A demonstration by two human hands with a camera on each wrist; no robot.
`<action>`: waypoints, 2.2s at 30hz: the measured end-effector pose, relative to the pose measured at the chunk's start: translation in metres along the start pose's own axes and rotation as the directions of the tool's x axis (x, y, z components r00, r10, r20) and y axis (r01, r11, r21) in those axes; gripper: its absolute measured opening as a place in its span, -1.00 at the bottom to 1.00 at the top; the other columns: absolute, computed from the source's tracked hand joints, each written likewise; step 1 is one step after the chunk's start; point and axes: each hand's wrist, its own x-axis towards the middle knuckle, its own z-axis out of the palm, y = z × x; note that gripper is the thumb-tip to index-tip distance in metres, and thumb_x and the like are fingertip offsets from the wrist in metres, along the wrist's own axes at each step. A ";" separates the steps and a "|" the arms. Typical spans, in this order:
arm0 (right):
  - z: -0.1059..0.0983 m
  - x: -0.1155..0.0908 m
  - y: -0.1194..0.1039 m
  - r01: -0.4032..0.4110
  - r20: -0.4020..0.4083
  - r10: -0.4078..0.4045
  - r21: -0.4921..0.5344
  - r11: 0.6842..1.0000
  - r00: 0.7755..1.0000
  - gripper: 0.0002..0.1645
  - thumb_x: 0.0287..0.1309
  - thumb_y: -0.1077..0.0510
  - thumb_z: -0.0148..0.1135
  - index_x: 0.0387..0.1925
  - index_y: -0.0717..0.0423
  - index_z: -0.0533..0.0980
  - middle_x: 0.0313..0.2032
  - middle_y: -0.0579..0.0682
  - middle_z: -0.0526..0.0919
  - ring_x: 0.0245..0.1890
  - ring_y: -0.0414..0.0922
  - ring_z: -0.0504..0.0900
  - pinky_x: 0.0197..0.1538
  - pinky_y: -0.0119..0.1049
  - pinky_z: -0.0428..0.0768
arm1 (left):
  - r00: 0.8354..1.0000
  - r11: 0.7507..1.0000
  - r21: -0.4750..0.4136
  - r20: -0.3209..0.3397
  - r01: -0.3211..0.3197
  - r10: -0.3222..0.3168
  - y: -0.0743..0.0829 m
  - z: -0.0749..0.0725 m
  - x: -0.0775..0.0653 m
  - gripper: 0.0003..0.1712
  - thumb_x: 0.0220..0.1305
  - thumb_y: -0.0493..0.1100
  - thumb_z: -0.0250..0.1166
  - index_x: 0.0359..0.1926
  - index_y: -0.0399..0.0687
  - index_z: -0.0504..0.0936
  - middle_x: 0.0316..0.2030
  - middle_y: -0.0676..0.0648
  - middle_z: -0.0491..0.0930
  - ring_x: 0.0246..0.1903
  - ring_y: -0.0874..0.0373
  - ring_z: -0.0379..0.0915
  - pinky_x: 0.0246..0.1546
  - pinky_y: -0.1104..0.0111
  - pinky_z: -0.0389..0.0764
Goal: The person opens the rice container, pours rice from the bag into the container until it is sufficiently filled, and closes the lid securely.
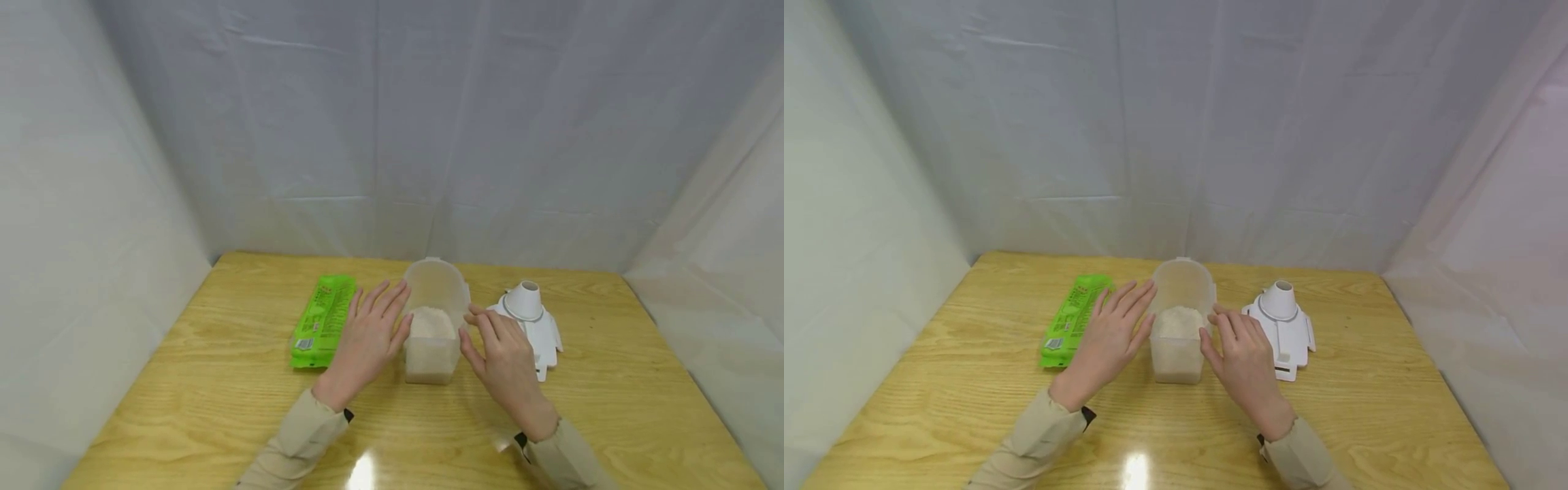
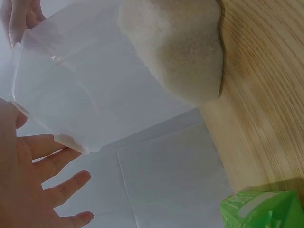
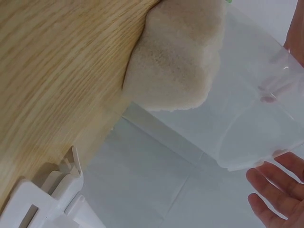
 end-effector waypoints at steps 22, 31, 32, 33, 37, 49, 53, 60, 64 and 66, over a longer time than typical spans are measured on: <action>-0.012 -0.002 0.068 -0.061 0.071 0.072 -0.152 0.986 0.995 -0.76 0.20 0.19 0.39 -0.16 0.27 0.60 -0.29 0.17 0.67 -0.45 0.10 0.63 -0.43 -0.03 0.62 | 1.000 1.000 -0.019 0.003 0.009 -0.009 0.001 0.003 0.002 -0.43 0.58 0.05 -0.04 0.42 -0.14 0.43 0.42 -0.07 0.40 0.42 -0.13 0.25 0.47 -0.22 0.04; -0.007 -0.023 0.097 -0.107 0.246 0.198 -0.340 0.934 0.949 -0.70 0.09 0.18 0.51 -0.25 0.28 0.59 -0.51 0.20 0.61 -0.58 0.13 0.55 -0.60 -0.06 0.53 | 0.999 0.999 -0.015 0.022 0.028 -0.028 -0.003 0.002 -0.001 -0.42 0.59 0.07 -0.05 0.43 -0.14 0.40 0.43 -0.08 0.37 0.44 -0.12 0.22 0.48 -0.20 0.00; -0.007 -0.025 0.098 -0.109 0.265 0.212 -0.356 0.928 0.941 -0.68 0.08 0.17 0.52 -0.26 0.29 0.58 -0.52 0.20 0.60 -0.60 0.13 0.54 -0.62 -0.06 0.50 | 0.999 1.000 -0.015 0.022 0.026 -0.026 -0.003 0.002 -0.002 -0.42 0.59 0.07 -0.06 0.43 -0.14 0.40 0.43 -0.08 0.37 0.44 -0.12 0.22 0.48 -0.20 0.01; -0.007 -0.026 0.099 -0.105 0.288 0.223 -0.373 0.922 0.931 -0.67 0.08 0.16 0.52 -0.25 0.29 0.57 -0.53 0.20 0.59 -0.61 0.13 0.53 -0.64 -0.06 0.49 | 0.999 1.000 -0.016 0.020 0.025 -0.025 -0.002 0.002 -0.002 -0.42 0.59 0.06 -0.06 0.43 -0.14 0.40 0.43 -0.08 0.37 0.44 -0.12 0.23 0.48 -0.21 0.01; -0.008 -0.028 0.103 -0.096 0.365 0.260 -0.410 0.907 0.894 -0.63 0.09 0.14 0.53 -0.29 0.31 0.53 -0.57 0.19 0.54 -0.63 0.13 0.50 -0.66 -0.06 0.49 | 1.000 0.999 -0.022 0.003 0.023 -0.023 -0.002 0.003 -0.002 -0.43 0.59 0.05 -0.04 0.42 -0.15 0.42 0.43 -0.08 0.38 0.43 -0.13 0.24 0.47 -0.22 0.03; -0.002 -0.032 0.111 -0.103 0.385 0.267 -0.396 0.913 0.884 -0.68 0.06 0.31 0.46 -0.52 0.27 0.41 -0.78 0.06 0.33 -0.79 -0.06 0.31 -0.77 -0.22 0.30 | 1.000 0.999 -0.031 -0.007 0.013 -0.013 -0.001 0.004 0.001 -0.43 0.58 0.04 -0.03 0.42 -0.16 0.41 0.42 -0.09 0.39 0.41 -0.16 0.27 0.45 -0.24 0.06; 0.001 -0.031 0.113 -0.105 0.337 0.261 -0.417 0.903 0.905 -0.70 0.06 0.36 0.35 -0.57 0.26 0.36 -0.80 0.08 0.32 -0.81 -0.01 0.34 -0.78 -0.15 0.33 | 1.000 0.999 -0.046 -0.008 0.020 -0.020 0.000 0.004 0.000 -0.43 0.58 0.03 -0.02 0.42 -0.16 0.42 0.42 -0.08 0.39 0.41 -0.15 0.26 0.46 -0.24 0.04; 0.003 -0.028 0.114 -0.195 0.268 0.336 -0.442 0.876 0.903 -0.80 0.14 0.30 0.28 -0.47 0.32 0.44 -0.75 0.18 0.44 -0.73 0.15 0.46 -0.69 0.01 0.45 | 1.000 0.998 -0.058 -0.013 0.019 -0.020 -0.001 0.004 -0.001 -0.44 0.58 0.02 -0.02 0.41 -0.19 0.42 0.42 -0.10 0.39 0.41 -0.17 0.26 0.45 -0.25 0.04; 0.002 -0.027 0.112 -0.208 0.199 0.318 -0.433 0.877 0.927 -0.82 0.15 0.30 0.27 -0.46 0.33 0.45 -0.76 0.18 0.44 -0.73 0.17 0.44 -0.71 -0.01 0.42 | 1.000 0.998 -0.055 -0.011 0.023 -0.024 -0.001 0.004 -0.003 -0.43 0.58 0.02 -0.02 0.42 -0.19 0.42 0.42 -0.10 0.39 0.41 -0.17 0.25 0.46 -0.24 0.04; 0.002 -0.025 0.111 -0.199 0.155 0.286 -0.419 0.886 0.946 -0.83 0.13 0.30 0.27 -0.45 0.33 0.46 -0.76 0.18 0.43 -0.72 0.16 0.43 -0.72 -0.03 0.40 | 1.000 0.998 -0.052 -0.011 0.024 -0.025 -0.001 0.004 -0.003 -0.44 0.58 0.02 -0.02 0.42 -0.18 0.42 0.42 -0.10 0.39 0.41 -0.17 0.26 0.46 -0.24 0.04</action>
